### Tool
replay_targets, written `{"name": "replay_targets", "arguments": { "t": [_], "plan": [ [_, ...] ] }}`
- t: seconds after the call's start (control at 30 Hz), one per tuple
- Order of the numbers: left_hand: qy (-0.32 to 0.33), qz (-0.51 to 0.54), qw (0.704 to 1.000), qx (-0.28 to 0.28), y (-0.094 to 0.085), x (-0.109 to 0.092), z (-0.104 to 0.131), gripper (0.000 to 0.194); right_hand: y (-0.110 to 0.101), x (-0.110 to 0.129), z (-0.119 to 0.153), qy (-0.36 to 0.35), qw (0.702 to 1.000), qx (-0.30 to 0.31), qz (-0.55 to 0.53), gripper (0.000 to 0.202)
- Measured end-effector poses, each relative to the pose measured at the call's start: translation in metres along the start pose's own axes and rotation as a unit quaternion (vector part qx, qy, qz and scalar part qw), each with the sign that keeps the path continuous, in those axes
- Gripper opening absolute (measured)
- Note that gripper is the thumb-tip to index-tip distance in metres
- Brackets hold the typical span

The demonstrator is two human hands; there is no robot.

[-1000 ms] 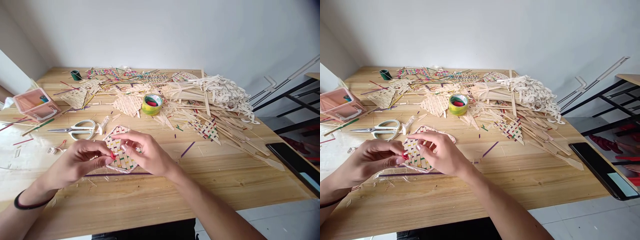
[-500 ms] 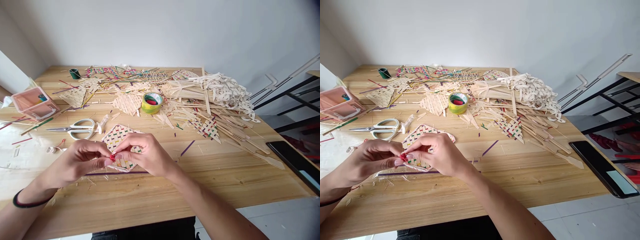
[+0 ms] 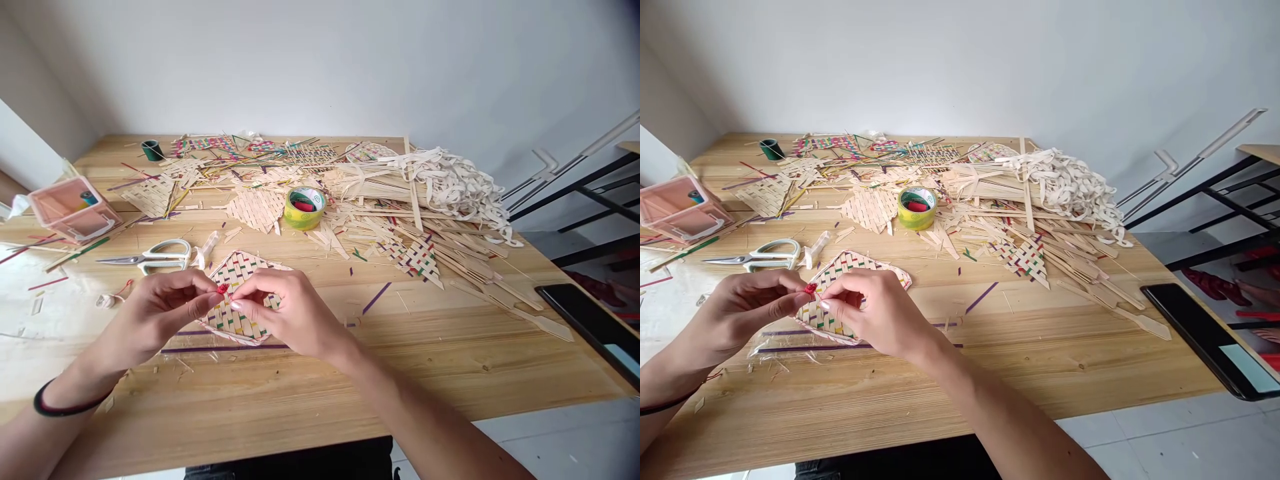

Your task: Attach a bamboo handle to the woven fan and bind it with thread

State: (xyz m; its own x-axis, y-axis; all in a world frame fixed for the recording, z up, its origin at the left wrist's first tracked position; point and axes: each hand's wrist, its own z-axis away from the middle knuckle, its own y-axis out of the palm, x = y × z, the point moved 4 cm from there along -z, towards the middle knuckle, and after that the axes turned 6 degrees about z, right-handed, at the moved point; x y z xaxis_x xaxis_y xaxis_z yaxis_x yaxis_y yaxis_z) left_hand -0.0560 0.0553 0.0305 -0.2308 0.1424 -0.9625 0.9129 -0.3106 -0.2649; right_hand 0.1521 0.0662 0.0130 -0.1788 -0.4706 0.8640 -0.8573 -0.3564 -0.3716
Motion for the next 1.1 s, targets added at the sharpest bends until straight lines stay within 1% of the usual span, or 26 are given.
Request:
{"name": "replay_targets", "arguments": {
  "t": [0.1, 0.2, 0.27, 0.37, 0.5, 0.57, 0.63, 0.73, 0.8, 0.87, 1.0, 1.1],
  "plan": [
    [0.005, -0.055, 0.998, -0.004, -0.001, 0.004, 0.000, 0.023, 0.003, 0.001, 0.001, -0.022, 0.999, -0.007, 0.039, 0.008],
    [0.011, -0.122, 0.992, 0.000, 0.000, 0.006, 0.002, 0.027, 0.005, 0.002, 0.003, -0.059, 0.994, -0.015, 0.088, 0.009],
    [0.021, -0.167, 0.986, 0.011, 0.003, 0.006, 0.002, 0.028, 0.005, 0.003, 0.005, -0.083, 0.989, -0.016, 0.124, 0.012],
    [0.046, -0.213, 0.975, 0.040, 0.008, 0.003, 0.002, 0.028, 0.006, 0.001, 0.005, -0.102, 0.980, -0.005, 0.171, 0.015],
    [0.067, -0.226, 0.968, 0.088, 0.015, 0.001, 0.003, 0.030, 0.006, 0.003, 0.005, -0.139, 0.970, -0.002, 0.199, 0.016],
    [0.087, -0.227, 0.964, 0.111, 0.018, 0.000, 0.004, 0.029, 0.006, 0.005, 0.005, -0.142, 0.968, 0.011, 0.205, 0.016],
    [0.110, -0.230, 0.959, 0.125, 0.020, -0.002, 0.006, 0.027, 0.005, 0.006, 0.004, -0.135, 0.972, 0.026, 0.193, 0.017],
    [0.132, -0.213, 0.958, 0.137, 0.019, -0.002, 0.008, 0.023, 0.000, 0.006, 0.003, -0.125, 0.982, 0.029, 0.140, 0.017],
    [0.134, -0.184, 0.965, 0.134, 0.017, -0.003, 0.009, 0.024, -0.004, 0.006, 0.001, -0.117, 0.987, 0.025, 0.107, 0.016],
    [0.130, -0.150, 0.973, 0.117, 0.013, -0.004, 0.009, 0.023, -0.006, 0.006, 0.000, -0.102, 0.991, 0.022, 0.084, 0.016],
    [0.113, -0.119, 0.985, 0.055, 0.007, -0.005, 0.007, 0.016, -0.005, 0.005, 0.000, -0.060, 0.997, 0.016, 0.053, 0.009],
    [0.092, -0.122, 0.988, 0.020, 0.004, -0.002, 0.006, 0.018, -0.002, 0.005, 0.000, -0.034, 0.999, 0.001, 0.038, 0.006]
  ]
}}
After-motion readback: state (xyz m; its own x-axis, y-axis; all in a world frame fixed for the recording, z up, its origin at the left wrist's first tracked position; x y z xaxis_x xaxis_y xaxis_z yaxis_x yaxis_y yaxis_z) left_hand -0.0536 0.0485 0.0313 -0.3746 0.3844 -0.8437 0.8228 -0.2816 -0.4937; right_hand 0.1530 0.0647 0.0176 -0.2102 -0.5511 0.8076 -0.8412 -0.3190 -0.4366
